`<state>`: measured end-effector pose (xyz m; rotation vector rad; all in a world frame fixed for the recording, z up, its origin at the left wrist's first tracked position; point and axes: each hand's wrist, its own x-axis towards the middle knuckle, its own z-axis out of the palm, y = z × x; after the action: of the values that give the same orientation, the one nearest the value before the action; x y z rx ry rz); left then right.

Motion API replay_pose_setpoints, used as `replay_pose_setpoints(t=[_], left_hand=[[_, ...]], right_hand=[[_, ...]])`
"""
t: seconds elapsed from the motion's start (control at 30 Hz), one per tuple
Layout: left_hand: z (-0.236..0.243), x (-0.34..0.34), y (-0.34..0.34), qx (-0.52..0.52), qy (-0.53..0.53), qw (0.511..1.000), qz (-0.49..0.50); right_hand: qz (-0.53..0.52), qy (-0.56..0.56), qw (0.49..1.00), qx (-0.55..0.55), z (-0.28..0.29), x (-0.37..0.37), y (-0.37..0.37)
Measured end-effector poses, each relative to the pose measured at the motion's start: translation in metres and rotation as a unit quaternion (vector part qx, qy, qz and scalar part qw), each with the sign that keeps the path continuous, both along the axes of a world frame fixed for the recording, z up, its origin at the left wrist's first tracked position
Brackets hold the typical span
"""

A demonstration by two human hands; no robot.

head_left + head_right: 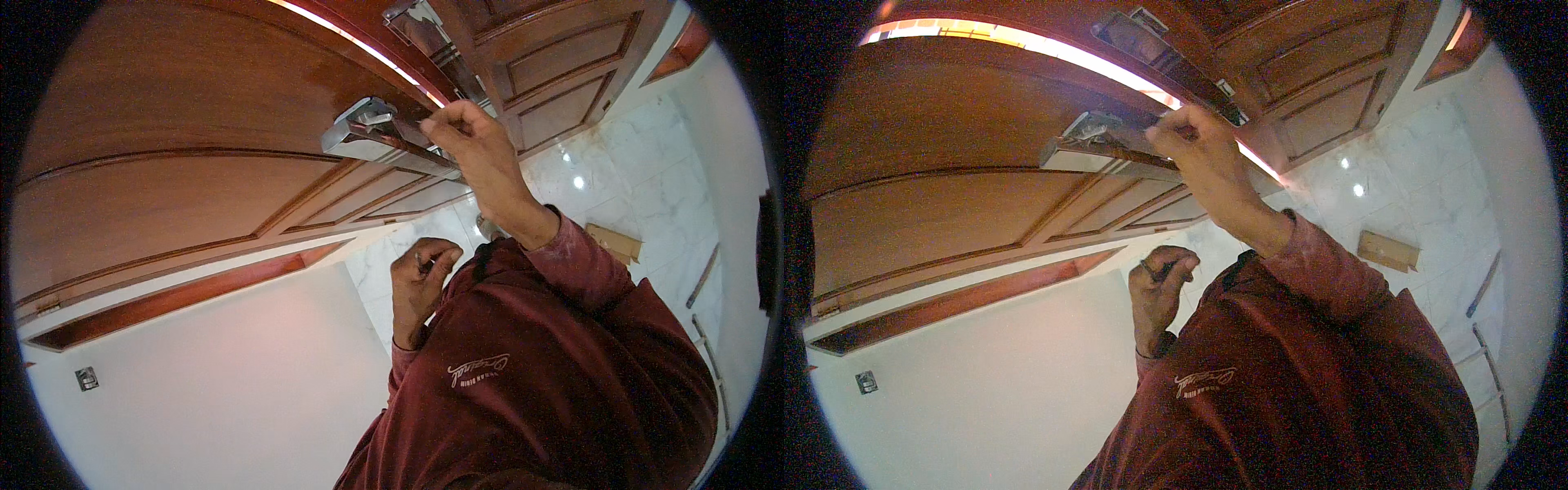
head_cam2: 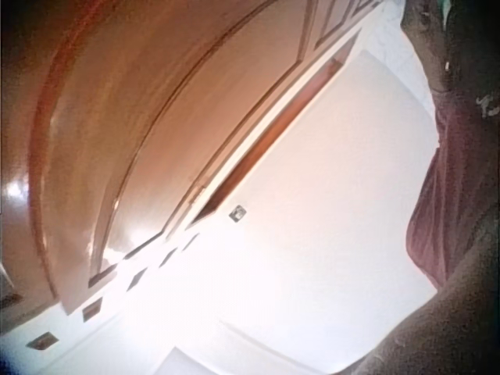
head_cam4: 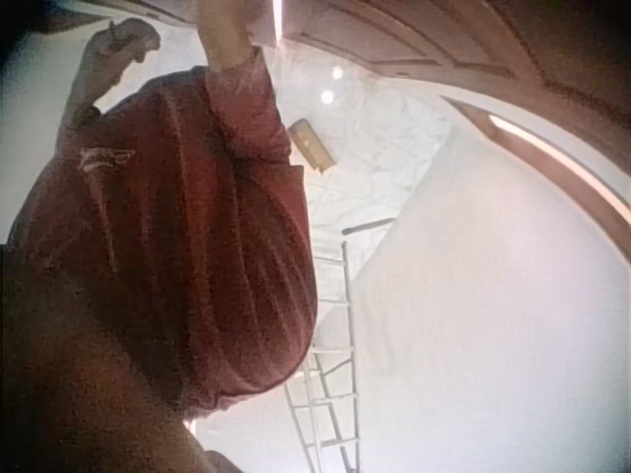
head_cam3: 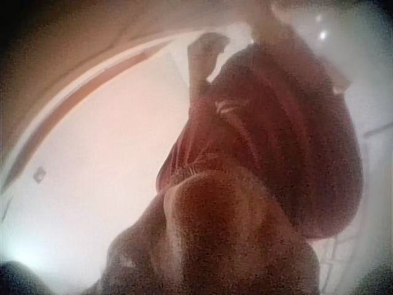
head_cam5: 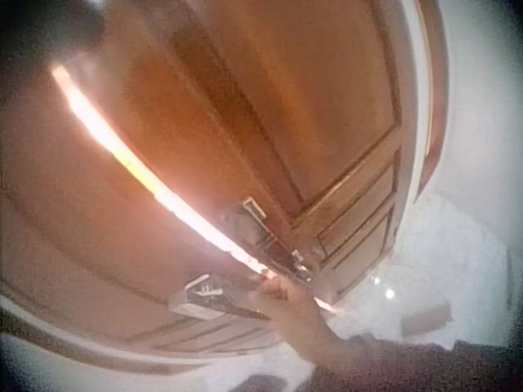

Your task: The person uses a screwdriver to tighten screws on a door lock mechanism, then measures the door with a tape measure. The person adjusts the lock and checks alignment while working on a wooden door in a tiled room.

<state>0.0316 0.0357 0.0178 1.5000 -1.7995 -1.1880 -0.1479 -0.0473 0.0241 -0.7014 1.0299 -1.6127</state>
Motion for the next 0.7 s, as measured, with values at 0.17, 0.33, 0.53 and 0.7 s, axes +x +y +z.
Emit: replay_pose_setpoints(t=[0.17, 0.33, 0.53, 0.7], left_hand=[[0.013, -0.008, -0.022, -0.044, 0.017, 0.999, 0.026], [0.009, -0.026, -0.029, 0.031, 0.186, 0.978, 0.086], [-0.012, -0.05, -0.033, 0.124, 0.289, 0.947, 0.068], [-0.016, -0.054, -0.026, 0.138, 0.379, 0.913, 0.062]], right_hand=[[0.002, 0.104, 0.995, 0.006, -0.031, -0.027, 0.034], [0.063, 0.186, 0.98, -0.043, -0.041, -0.052, 0.059], [0.218, 0.11, 0.97, -0.001, -0.041, -0.047, 0.077], [0.213, 0.015, 0.977, -0.009, -0.046, -0.043, 0.082]])
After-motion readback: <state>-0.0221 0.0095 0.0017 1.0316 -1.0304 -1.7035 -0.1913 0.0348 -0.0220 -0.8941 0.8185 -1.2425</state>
